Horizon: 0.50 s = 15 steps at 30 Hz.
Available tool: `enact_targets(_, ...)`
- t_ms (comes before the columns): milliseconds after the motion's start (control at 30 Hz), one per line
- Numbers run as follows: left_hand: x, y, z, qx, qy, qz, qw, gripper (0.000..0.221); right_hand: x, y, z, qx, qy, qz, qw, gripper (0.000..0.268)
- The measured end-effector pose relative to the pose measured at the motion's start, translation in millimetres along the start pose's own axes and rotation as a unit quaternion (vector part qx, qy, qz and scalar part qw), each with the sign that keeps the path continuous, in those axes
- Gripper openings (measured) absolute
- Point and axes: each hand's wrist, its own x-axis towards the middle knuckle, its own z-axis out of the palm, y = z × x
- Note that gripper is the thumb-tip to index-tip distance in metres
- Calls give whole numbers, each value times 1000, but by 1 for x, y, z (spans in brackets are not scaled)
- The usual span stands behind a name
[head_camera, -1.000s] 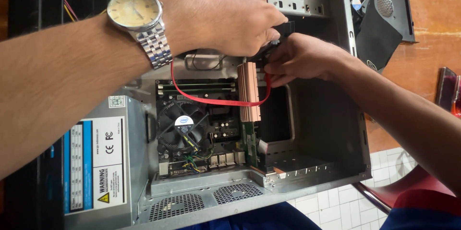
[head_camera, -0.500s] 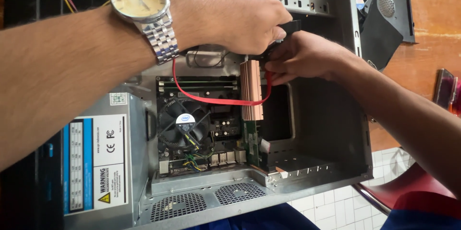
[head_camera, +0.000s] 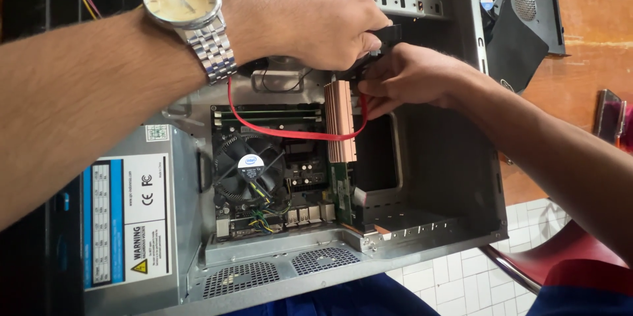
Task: Installing a graphics or expansion card into a desktop computer motherboard, including removing slot covers and connecting internal power and data cables.
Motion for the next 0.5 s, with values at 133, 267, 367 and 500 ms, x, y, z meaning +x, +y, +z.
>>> enact_targets(133, -5, 4, -6, -15, -18, -7, 1000, 33, -2, -3, 1, -65, 28, 15, 997, 21)
enact_targets(267, -6, 4, -6, -15, -17, -2, 1000, 33, 0, 0, 2, -81, 52, 6, 995, 22)
enact_targets(367, -4, 6, -7, -23, -26, -1, 999, 34, 0, 4, 3, -69, 62, 3, 996, 23)
enact_targets(500, 1, -1, 0, -8, -12, 32, 999, 32, 4, 8, 6, -25, 69, 3, 997, 20)
